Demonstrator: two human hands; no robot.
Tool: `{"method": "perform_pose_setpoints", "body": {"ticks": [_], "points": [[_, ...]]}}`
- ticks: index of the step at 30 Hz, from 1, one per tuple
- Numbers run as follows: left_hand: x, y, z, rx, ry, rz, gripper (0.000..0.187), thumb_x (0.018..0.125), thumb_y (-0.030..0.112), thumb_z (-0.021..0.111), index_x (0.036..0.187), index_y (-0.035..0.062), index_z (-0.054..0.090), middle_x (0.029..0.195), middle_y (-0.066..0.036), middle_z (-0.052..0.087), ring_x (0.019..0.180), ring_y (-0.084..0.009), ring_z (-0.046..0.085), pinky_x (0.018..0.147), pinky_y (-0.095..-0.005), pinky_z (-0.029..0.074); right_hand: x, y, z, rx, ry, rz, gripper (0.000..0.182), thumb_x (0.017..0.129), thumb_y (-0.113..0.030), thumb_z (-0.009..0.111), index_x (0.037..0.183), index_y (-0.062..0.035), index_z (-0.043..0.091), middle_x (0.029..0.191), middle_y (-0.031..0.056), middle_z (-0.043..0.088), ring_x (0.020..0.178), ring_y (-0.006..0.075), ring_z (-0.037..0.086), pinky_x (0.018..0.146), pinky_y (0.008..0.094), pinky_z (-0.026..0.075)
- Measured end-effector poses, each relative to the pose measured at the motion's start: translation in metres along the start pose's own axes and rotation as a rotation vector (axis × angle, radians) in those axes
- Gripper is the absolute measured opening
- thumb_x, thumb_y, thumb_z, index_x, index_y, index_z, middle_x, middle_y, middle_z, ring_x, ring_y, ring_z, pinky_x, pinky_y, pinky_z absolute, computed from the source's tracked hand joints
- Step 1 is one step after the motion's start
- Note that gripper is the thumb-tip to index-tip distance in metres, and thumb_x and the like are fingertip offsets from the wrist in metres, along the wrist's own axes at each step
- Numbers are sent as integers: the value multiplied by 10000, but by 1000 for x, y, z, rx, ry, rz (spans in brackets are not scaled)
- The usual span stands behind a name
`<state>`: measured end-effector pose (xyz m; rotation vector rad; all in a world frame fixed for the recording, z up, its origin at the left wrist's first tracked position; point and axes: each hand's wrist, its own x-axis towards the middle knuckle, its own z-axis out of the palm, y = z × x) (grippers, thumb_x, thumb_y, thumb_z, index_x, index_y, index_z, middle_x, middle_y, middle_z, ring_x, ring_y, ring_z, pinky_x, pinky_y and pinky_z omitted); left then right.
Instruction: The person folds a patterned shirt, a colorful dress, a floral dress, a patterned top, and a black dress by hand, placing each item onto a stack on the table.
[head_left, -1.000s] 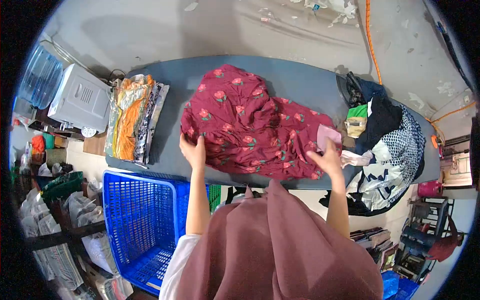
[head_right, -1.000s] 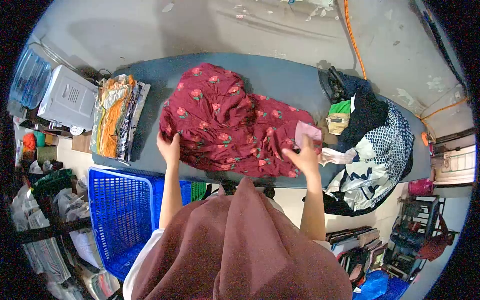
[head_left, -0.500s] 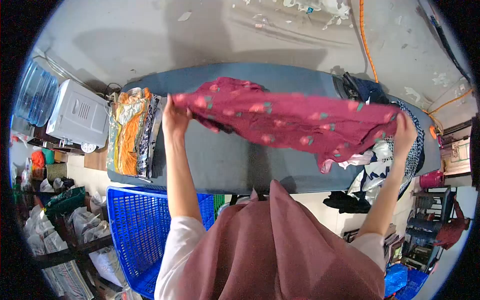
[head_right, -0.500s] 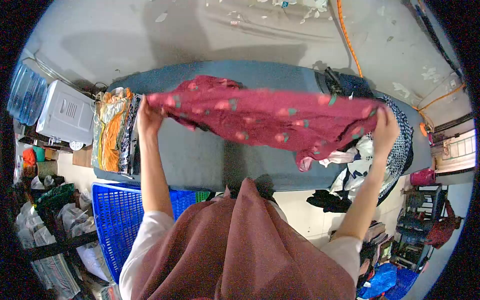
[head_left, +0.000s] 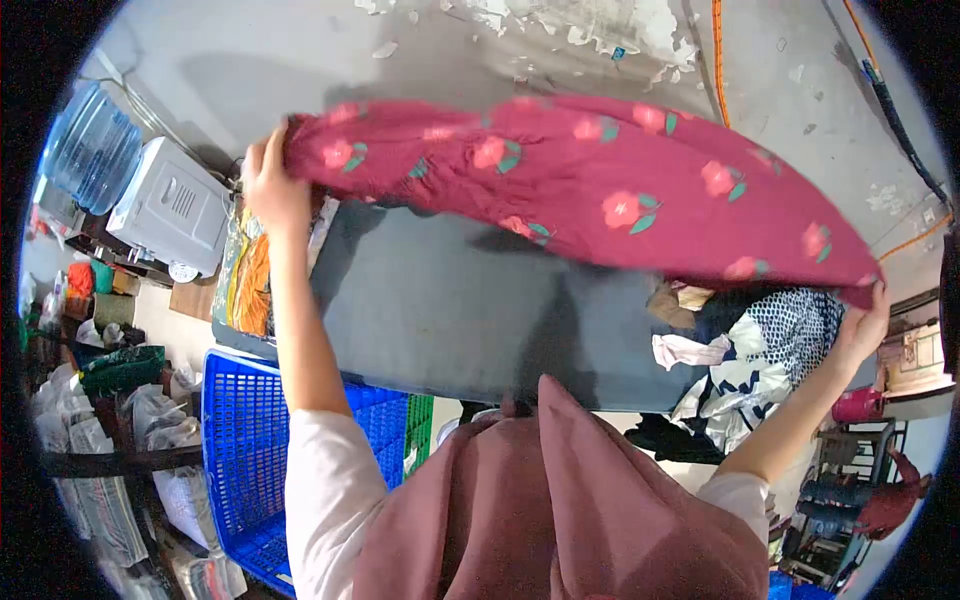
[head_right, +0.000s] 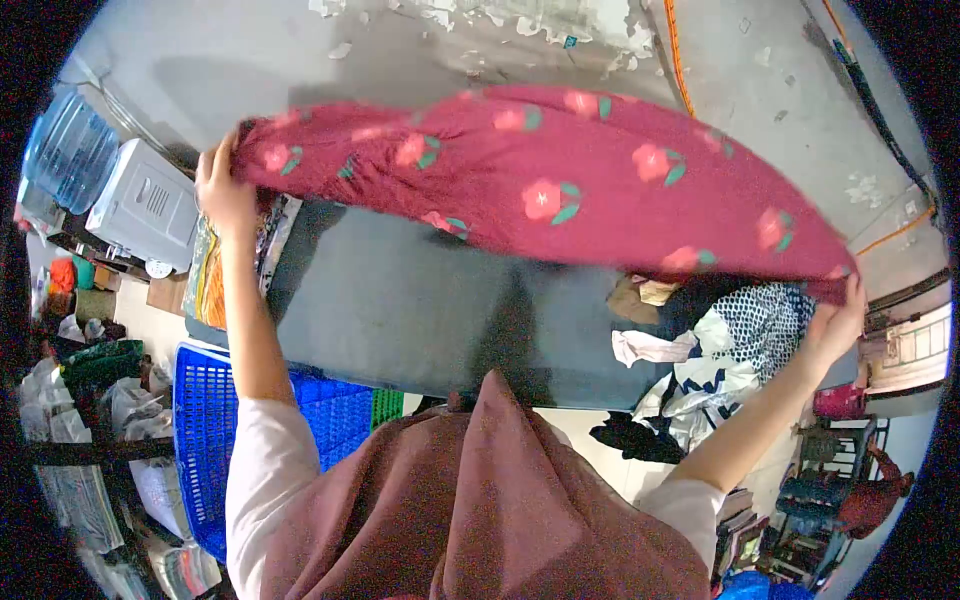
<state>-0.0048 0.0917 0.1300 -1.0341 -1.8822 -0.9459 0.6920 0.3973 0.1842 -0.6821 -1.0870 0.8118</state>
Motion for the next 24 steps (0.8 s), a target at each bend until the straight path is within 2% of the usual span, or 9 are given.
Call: {"method": "perform_pose_setpoints", "body": {"ticks": [4, 6, 8, 10, 13, 16, 18, 20, 24], "points": [[-72, 5, -55, 135, -334, 52, 457, 630, -45, 584, 1048, 128, 651, 968, -112, 600, 926, -326, 568, 853, -409, 448, -49, 67, -90, -53, -24, 413, 314, 914, -117, 492, 1163, 55, 578, 1177, 125, 588, 1096, 230, 535, 952, 346, 401], [-127, -9, -52, 94, -574, 97, 441, 627, -19, 608, 1042, 121, 653, 933, -139, 606, 877, -339, 576, 827, -413, 459, -78, 96, -123, -484, -55, 301, 334, 910, -110, 479, 1188, 56, 562, 1199, 130, 577, 1117, 234, 523, 978, 338, 376], [-172, 0, -62, 168, -1015, 39, 419, 639, 72, 669, 1057, 98, 647, 934, -160, 627, 885, -354, 590, 811, -421, 467, -101, 115, -141, -821, -50, 224, 360, 919, -128, 476, 1220, 58, 540, 1216, 142, 568, 1142, 229, 509, 1004, 337, 356], [-194, 3, -73, -276, -1504, -301, 449, 649, 206, 736, 1071, 82, 645, 1004, -164, 636, 950, -356, 594, 829, -424, 466, -105, 122, -161, -994, -79, 320, 355, 928, -122, 423, 1215, 42, 549, 1236, 143, 564, 1155, 246, 501, 1003, 332, 349], [-214, -12, -51, -176, -1407, -665, 661, 663, 329, 758, 1230, 66, 540, 1145, -196, 590, 1060, -353, 561, 896, -428, 442, -99, 131, -184, -1273, -191, 147, 357, 941, -140, 394, 1219, 29, 541, 1243, 168, 555, 1161, 284, 502, 1001, 349, 359], [-250, -12, -23, 230, -684, -812, 865, 676, 407, 751, 1370, 66, 366, 1201, -214, 551, 1124, -357, 517, 943, -448, 415, -101, 110, -154, -1402, -244, 12, 365, 956, -163, 374, 1227, 29, 525, 1249, 200, 543, 1162, 329, 503, 992, 367, 372], [-271, -9, -9, 387, -735, -1099, 1011, 629, 518, 757, 1387, 29, 300, 1206, -217, 544, 1237, -376, 417, 972, -507, 376, -105, 99, -130, -1463, -277, -30, 375, 970, -186, 364, 1237, 29, 514, 1255, 221, 534, 1154, 372, 509, 974, 385, 390], [-278, 2, -9, 538, -907, -973, 943, 634, 512, 755, 1323, -9, 376, 1150, -220, 581, 1167, -389, 489, 950, -498, 400, -115, 92, -103, -1610, -328, -88, 362, 934, -155, 432, 1226, 40, 516, 1226, 244, 542, 1133, 390, 516, 965, 395, 394], [-294, -19, 2, -179, -1228, -1393, 784, 679, 457, 768, 1235, -15, 480, 1012, -110, 652, 899, -266, 637, 705, -396, 530, -153, 80, -16, -1609, -445, -84, 402, 860, -150, 546, 1214, 40, 522, 1176, 253, 568, 1100, 381, 540, 951, 407, 408]]}}
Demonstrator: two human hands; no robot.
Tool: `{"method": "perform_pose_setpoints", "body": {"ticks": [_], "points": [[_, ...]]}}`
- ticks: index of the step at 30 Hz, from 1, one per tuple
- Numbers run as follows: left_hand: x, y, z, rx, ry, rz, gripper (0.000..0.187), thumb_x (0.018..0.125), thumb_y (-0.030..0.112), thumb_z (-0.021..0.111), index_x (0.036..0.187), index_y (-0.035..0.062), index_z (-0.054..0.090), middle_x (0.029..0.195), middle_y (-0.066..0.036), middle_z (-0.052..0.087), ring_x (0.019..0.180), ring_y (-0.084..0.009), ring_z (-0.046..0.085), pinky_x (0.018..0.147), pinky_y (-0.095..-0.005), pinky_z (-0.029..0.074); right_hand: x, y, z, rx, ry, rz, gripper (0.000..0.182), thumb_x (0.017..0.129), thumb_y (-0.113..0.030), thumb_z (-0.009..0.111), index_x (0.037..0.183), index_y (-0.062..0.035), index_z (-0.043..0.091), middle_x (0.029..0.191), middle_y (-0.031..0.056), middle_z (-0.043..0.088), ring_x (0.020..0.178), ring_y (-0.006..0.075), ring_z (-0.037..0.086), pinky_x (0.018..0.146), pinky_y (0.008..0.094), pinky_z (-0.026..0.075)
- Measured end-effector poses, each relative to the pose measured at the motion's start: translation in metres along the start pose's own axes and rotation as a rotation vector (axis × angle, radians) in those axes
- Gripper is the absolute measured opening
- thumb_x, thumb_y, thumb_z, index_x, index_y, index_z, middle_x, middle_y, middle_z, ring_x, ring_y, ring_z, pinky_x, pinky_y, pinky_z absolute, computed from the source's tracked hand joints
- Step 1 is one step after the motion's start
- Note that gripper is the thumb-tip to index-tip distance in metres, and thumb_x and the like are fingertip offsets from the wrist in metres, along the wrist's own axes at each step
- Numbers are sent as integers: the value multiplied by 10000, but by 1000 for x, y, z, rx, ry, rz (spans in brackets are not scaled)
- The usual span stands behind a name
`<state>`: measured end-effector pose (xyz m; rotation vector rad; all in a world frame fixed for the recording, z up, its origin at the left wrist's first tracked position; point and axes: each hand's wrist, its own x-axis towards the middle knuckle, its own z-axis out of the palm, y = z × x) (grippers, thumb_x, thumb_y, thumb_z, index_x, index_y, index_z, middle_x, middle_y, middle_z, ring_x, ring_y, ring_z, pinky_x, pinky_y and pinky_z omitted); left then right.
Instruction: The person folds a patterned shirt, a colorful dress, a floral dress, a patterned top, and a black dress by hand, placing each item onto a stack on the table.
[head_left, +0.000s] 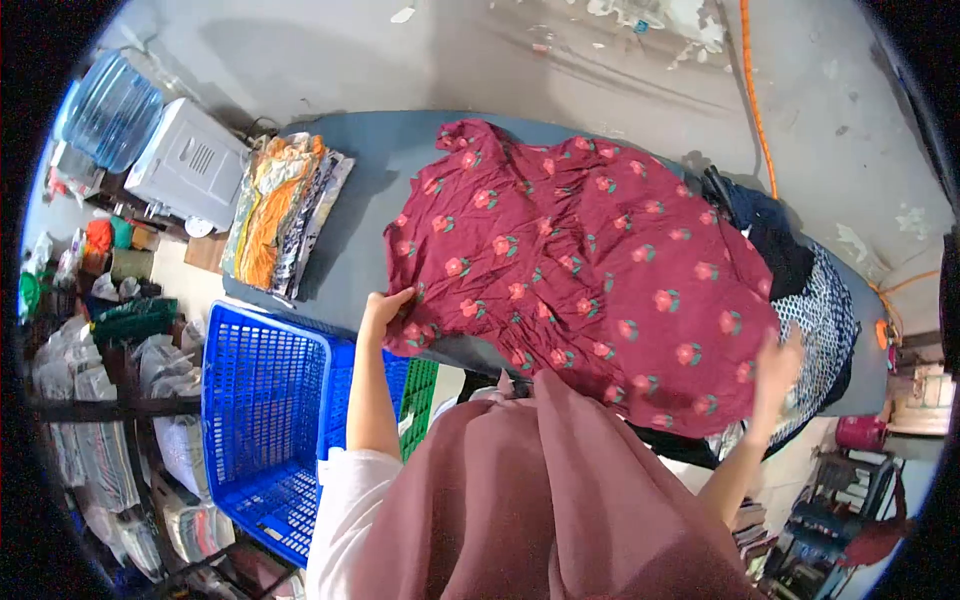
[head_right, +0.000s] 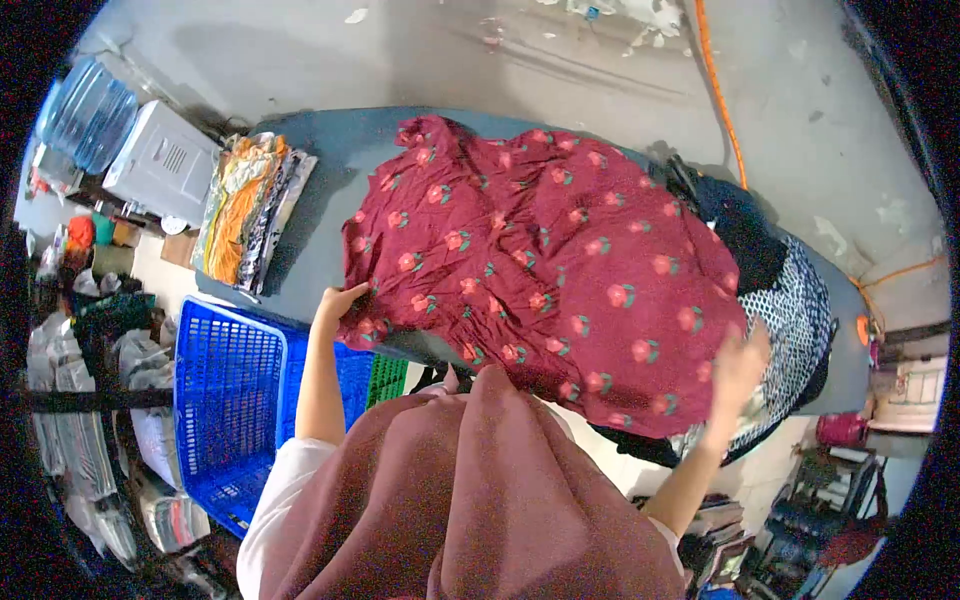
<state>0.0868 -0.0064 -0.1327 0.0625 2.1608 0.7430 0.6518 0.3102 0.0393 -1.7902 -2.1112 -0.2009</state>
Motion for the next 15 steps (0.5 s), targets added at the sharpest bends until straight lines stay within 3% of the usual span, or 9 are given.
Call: {"method": "perform_pose_setpoints", "body": {"ticks": [1, 3, 6, 7, 8, 11, 13, 14, 15], "points": [[2, 4, 5, -176, -169, -50, 638, 765, 423, 719, 1216, 20, 515, 1018, -75, 642, 899, -194, 626, 647, -358, 534, -7, -48, -13, 373, -145, -67, 415, 852, -184, 573, 1205, 30, 534, 1176, 242, 574, 1089, 359, 554, 949, 404, 415], [-38, 49, 20, -497, -280, 236, 526, 822, 403, 666, 1184, 41, 543, 1013, -70, 645, 889, -187, 629, 657, -366, 538, -31, -144, -37, 629, -441, 11, 572, 762, -325, 702, 1187, 22, 539, 1181, 226, 576, 1098, 330, 566, 933, 402, 435], [-114, 129, 21, -858, -343, 465, 385, 894, 386, 586, 1110, 67, 581, 993, -65, 648, 886, -180, 631, 670, -369, 550, -73, -234, -15, 779, -619, -447, 838, 649, -439, 778, 1264, 12, 432, 1182, 224, 566, 1073, 355, 577, 884, 409, 471], [-113, 141, 12, -873, -405, 565, 386, 891, 405, 583, 1077, 66, 580, 967, -71, 649, 862, -182, 637, 676, -367, 558, -93, -260, 4, 765, -479, -545, 770, 688, -384, 747, 1262, 16, 423, 1147, 229, 575, 1024, 361, 593, 846, 417, 485], [-148, 163, 1, -851, -289, 592, 382, 888, 409, 587, 1045, 61, 587, 949, -72, 649, 819, -181, 640, 663, -341, 555, -109, -275, 34, 744, -336, -645, 703, 728, -329, 716, 1259, 20, 415, 1111, 233, 585, 974, 368, 610, 807, 425, 499], [-171, 165, -49, -992, -122, 821, 330, 887, 375, 602, 1033, 80, 602, 945, -49, 645, 853, -159, 627, 742, -327, 522, -101, -288, 75, 422, -475, -513, 720, 663, -207, 707, 1288, -23, 402, 1145, 229, 572, 956, 377, 606, 806, 456, 494], [-176, 138, -96, -1038, 121, 937, 375, 922, 413, 525, 1049, 66, 590, 991, -72, 631, 894, -201, 615, 799, -378, 507, -73, -252, 80, 384, -426, -352, 539, 645, -69, 614, 1169, -57, 490, 1012, 197, 620, 871, 382, 619, 714, 465, 496], [-181, 126, -127, -1076, 91, 854, 380, 931, 399, 516, 1086, 58, 579, 1062, -92, 614, 968, -240, 591, 846, -396, 491, -54, -236, 49, 329, -368, -236, 439, 643, -60, 605, 1079, -72, 557, 933, 176, 639, 852, 370, 625, 705, 462, 497], [-182, 117, -142, -1064, 365, 960, 412, 927, 437, 508, 1048, 47, 563, 1033, -117, 607, 925, -275, 600, 854, -437, 501, -41, -208, 49, 331, -203, -221, 354, 643, -63, 609, 997, -77, 607, 892, 165, 647, 845, 357, 630, 707, 457, 497]]}}
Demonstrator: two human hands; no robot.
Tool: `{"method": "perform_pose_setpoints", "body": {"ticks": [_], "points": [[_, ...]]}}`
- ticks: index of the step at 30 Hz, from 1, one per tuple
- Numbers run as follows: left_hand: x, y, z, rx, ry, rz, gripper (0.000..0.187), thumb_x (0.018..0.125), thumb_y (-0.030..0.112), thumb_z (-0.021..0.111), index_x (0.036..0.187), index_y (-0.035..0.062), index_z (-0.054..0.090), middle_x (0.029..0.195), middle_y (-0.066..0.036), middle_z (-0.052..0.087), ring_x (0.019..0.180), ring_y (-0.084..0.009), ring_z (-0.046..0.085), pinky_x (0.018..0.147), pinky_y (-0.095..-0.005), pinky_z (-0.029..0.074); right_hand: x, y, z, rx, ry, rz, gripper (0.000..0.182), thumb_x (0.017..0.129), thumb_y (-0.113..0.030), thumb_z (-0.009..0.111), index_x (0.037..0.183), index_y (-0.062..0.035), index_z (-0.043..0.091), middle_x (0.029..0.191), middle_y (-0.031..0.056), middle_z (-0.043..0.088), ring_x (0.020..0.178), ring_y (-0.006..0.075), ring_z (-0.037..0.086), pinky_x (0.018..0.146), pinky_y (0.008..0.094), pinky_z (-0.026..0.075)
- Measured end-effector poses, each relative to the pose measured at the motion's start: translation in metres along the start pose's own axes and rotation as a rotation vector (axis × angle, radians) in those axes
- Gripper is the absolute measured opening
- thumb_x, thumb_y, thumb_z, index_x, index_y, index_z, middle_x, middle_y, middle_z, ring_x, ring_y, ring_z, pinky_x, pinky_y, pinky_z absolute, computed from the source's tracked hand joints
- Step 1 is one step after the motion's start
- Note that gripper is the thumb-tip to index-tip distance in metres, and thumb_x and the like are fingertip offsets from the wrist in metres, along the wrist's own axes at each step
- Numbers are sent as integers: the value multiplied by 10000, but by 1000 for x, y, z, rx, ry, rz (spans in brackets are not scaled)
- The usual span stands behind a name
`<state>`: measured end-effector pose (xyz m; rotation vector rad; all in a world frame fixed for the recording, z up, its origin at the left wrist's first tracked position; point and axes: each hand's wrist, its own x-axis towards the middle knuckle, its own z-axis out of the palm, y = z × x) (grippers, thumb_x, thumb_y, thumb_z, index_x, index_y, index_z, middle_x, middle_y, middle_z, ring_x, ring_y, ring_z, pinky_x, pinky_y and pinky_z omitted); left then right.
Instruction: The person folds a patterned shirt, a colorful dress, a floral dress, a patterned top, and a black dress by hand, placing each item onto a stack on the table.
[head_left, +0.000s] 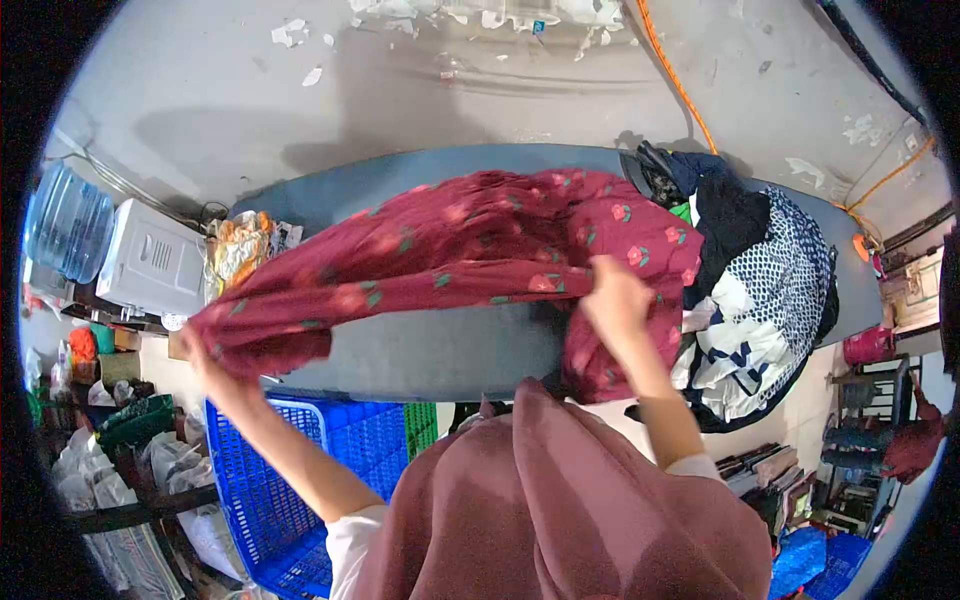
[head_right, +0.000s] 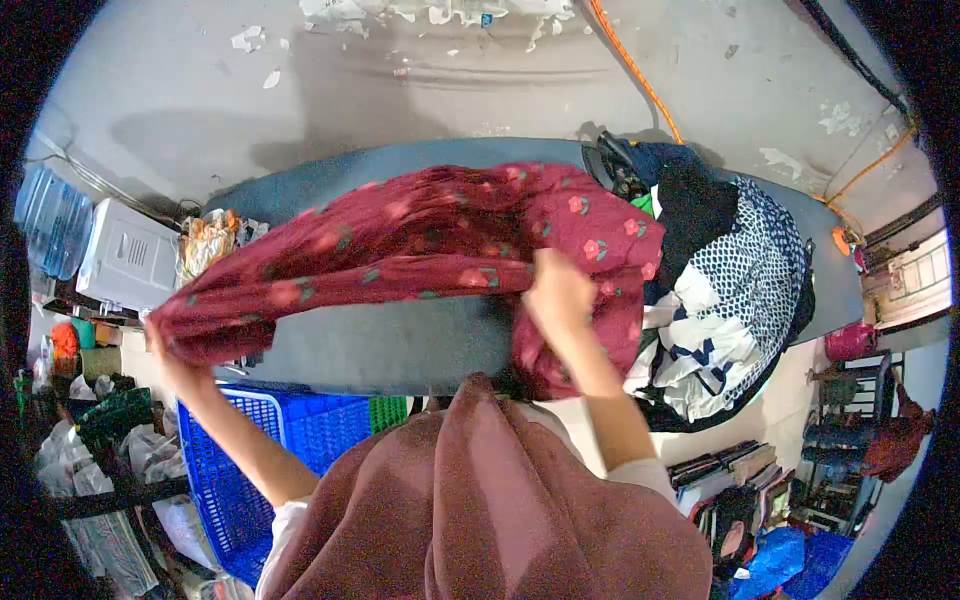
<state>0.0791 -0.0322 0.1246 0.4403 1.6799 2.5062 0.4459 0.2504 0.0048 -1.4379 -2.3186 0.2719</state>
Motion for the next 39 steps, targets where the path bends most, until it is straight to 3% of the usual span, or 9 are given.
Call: {"method": "perform_pose_setpoints", "body": {"ticks": [3, 6, 9, 17, 19, 24, 25, 30, 39], "points": [[12, 25, -16, -19, 268, 84, 357, 905, 393, 573, 1051, 66, 566, 1048, -101, 596, 949, -246, 594, 868, -445, 492, 21, 56, -67, -113, 303, 14, 85, 706, -60, 581, 790, -65, 591, 757, 163, 629, 742, 390, 627, 639, 478, 487], [78, -10, -32, 2, -99, -77, 433, 903, 401, 577, 1150, 45, 555, 1098, -100, 587, 959, -217, 578, 869, -379, 467, 71, 93, -116, -409, 257, 64, 83, 750, -66, 539, 802, -61, 603, 790, 181, 636, 766, 386, 632, 669, 480, 499], [119, -37, 47, 254, -8, -18, 454, 906, 365, 585, 1167, -5, 552, 1047, -90, 602, 962, -171, 537, 848, -340, 445, 143, 119, -143, -590, 313, 42, 128, 786, -71, 490, 817, -50, 613, 820, 197, 638, 792, 377, 634, 706, 483, 506], [156, 45, 117, -56, -107, 268, 299, 924, 287, 570, 1132, 75, 535, 968, -53, 618, 759, -134, 613, 590, -269, 496, 214, 108, -317, -199, 1110, -198, 379, 732, 28, 552, 1061, -130, 654, 1013, 112, 663, 962, 297, 619, 826, 355, 471], [165, 46, 94, -107, -141, 284, 414, 912, 264, 587, 1258, 70, 469, 1198, -110, 532, 1024, -231, 556, 838, -378, 466, 187, 130, -345, -252, 1163, -277, 424, 736, 14, 587, 1132, -131, 635, 1076, 92, 659, 976, 233, 620, 853, 312, 461], [132, 29, 18, 33, -26, 169, 432, 926, 204, 543, 1320, 60, 439, 1284, -119, 505, 1129, -240, 530, 932, -381, 457, 66, 198, -319, 87, 743, -208, 382, 775, 27, 491, 1145, 37, 584, 1100, 119, 639, 1032, 221, 599, 913, 326, 461], [125, 23, -2, 116, 27, 96, 457, 927, 221, 539, 1338, 57, 428, 1303, -124, 491, 1159, -239, 508, 962, -373, 434, 39, 186, -309, 27, 654, -404, 322, 771, 23, 487, 1067, 35, 612, 1016, 112, 651, 957, 193, 612, 859, 318, 476], [80, -10, -80, 603, -91, 117, 456, 926, 232, 532, 1341, 57, 459, 1336, -119, 473, 1254, -209, 407, 1046, -347, 326, -69, 191, -241, 219, 269, 218, 234, 709, 58, 455, 859, 34, 634, 821, 64, 638, 785, 135, 577, 733, 266, 457], [58, -131, -164, 968, -266, -492, 413, 832, 128, 598, 1207, -39, 553, 984, -103, 643, 859, -155, 588, 770, -277, 470, -87, 234, -178, 246, -332, 526, 185, 642, 54, 493, 792, 34, 599, 690, 35, 566, 638, 127, 528, 602, 234, 420]]}}
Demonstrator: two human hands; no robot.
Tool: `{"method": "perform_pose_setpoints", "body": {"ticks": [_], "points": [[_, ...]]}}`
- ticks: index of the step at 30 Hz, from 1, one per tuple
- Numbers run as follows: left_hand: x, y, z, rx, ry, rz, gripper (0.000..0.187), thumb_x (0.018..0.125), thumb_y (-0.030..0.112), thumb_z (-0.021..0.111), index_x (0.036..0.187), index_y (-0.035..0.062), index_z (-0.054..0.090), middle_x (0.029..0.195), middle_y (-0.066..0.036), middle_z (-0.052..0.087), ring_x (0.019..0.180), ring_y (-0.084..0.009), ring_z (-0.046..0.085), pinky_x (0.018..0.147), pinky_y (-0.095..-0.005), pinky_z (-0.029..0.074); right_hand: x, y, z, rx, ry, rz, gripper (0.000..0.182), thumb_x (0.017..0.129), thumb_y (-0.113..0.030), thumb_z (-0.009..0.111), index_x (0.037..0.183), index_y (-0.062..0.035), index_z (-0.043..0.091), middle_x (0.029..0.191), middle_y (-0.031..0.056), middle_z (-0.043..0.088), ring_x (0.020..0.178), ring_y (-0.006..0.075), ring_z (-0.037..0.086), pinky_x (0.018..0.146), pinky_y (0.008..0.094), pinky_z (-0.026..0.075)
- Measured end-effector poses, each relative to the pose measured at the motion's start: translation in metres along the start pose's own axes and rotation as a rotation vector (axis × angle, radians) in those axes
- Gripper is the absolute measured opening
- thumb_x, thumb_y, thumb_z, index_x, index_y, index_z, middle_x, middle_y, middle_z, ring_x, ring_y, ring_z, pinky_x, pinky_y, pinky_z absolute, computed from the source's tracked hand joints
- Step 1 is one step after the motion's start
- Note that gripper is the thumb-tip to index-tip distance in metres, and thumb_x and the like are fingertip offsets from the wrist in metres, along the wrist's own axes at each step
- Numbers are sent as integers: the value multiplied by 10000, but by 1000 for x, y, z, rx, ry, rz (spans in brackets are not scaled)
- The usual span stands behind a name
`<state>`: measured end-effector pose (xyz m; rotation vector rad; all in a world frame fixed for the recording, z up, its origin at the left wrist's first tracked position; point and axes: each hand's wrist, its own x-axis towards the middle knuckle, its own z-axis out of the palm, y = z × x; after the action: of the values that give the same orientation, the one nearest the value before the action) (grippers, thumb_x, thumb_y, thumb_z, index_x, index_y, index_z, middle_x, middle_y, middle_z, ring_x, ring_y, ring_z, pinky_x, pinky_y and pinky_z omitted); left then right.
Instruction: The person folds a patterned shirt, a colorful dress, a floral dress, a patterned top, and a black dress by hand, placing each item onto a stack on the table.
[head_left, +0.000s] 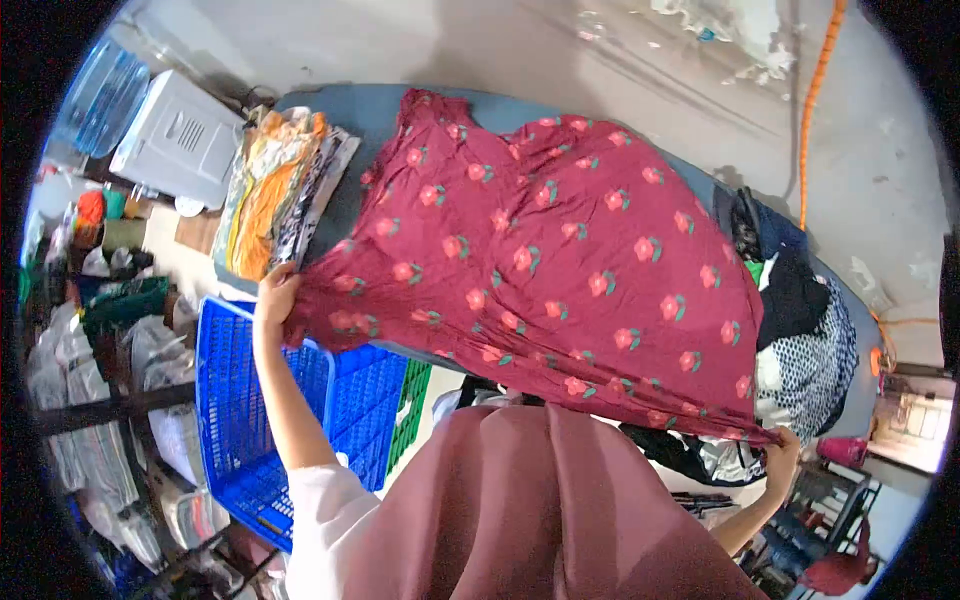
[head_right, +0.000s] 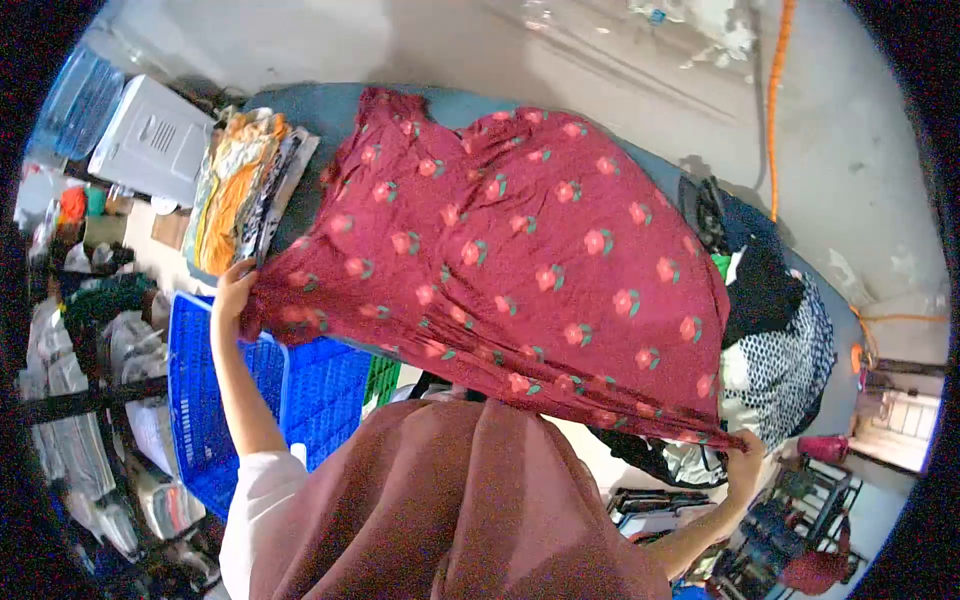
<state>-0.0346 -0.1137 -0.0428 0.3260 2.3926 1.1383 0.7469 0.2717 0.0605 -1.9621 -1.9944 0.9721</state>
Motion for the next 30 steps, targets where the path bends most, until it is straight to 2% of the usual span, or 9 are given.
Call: {"method": "perform_pose_setpoints", "body": {"ticks": [9, 12, 16, 19, 20, 22, 24, 26, 30], "points": [[90, 28, 86, -1157, -101, -304, 475, 943, 116, 436, 1343, -96, 293, 1278, -224, 470, 1117, -270, 526, 957, -344, 458, 197, -3, 44, 44, 48, -75, 480, 817, -185, 579, 1213, 77, 501, 1010, 132, 623, 895, 196, 569, 816, 301, 451], [71, 43, 115, -305, 199, 113, 741, 857, 219, 635, 1417, -6, 203, 1321, -256, 440, 1164, -289, 517, 898, -301, 464, 157, -74, 99, -537, 462, -382, 495, 788, -259, 639, 1204, -13, 533, 1065, 262, 603, 958, 419, 578, 855, 414, 462], [31, 17, 135, 578, 679, 416, 926, 700, 407, 749, 1416, 63, 273, 1293, -261, 456, 1146, -404, 491, 947, -490, 411, 69, -135, 164, -554, 165, -716, 445, 698, -297, 694, 1036, -29, 586, 923, 158, 609, 911, 364, 567, 777, 464, 457], [13, 24, 144, 367, 628, -233, 982, 659, 491, 757, 1387, 19, 297, 1296, -279, 439, 1157, -404, 478, 931, -514, 419, 35, -117, 208, -795, -255, -534, 900, 616, -379, 708, 1391, -106, 340, 1473, 133, 284, 1328, 387, 288, 1083, 553, 207], [57, -56, 152, 326, 734, 53, 909, 670, 393, 785, 1344, -28, 342, 1218, -260, 522, 1055, -339, 562, 859, -467, 472, 33, -110, 218, -850, -269, -547, 878, 628, -339, 687, 1399, -128, 324, 1478, 122, 273, 1334, 379, 286, 1082, 557, 210], [65, -59, 149, -405, 344, -142, 685, 674, 230, 800, 1205, -73, 490, 1056, -189, 626, 892, -247, 613, 799, -366, 493, 39, -94, 230, -722, -148, -573, 801, 654, -242, 662, 1380, -103, 354, 1469, 123, 292, 1323, 368, 306, 1073, 533, 248], [61, -51, 138, -477, 490, -94, 436, 669, 102, 782, 1026, -73, 601, 911, -112, 658, 771, -187, 602, 749, -297, 488, 63, -65, 228, -862, 34, -700, 669, 692, -116, 606, 1331, -64, 412, 1451, 125, 325, 1308, 359, 331, 1049, 503, 295], [60, -64, 116, -307, 780, 179, 295, 696, 113, 735, 919, -57, 643, 841, -127, 671, 738, -206, 605, 732, -323, 492, 82, -38, 220, -754, 86, -708, 406, 741, -24, 514, 1145, -24, 557, 1259, 154, 533, 1142, 308, 516, 921, 424, 426], [37, -60, 87, 183, 1008, -4, 299, 694, 132, 615, 959, -2, 641, 917, -186, 644, 876, -368, 609, 810, -442, 469, 67, -85, 175, -856, -226, -552, 237, 695, -59, 557, 910, -34, 654, 968, 157, 658, 959, 292, 620, 802, 425, 480]]}}
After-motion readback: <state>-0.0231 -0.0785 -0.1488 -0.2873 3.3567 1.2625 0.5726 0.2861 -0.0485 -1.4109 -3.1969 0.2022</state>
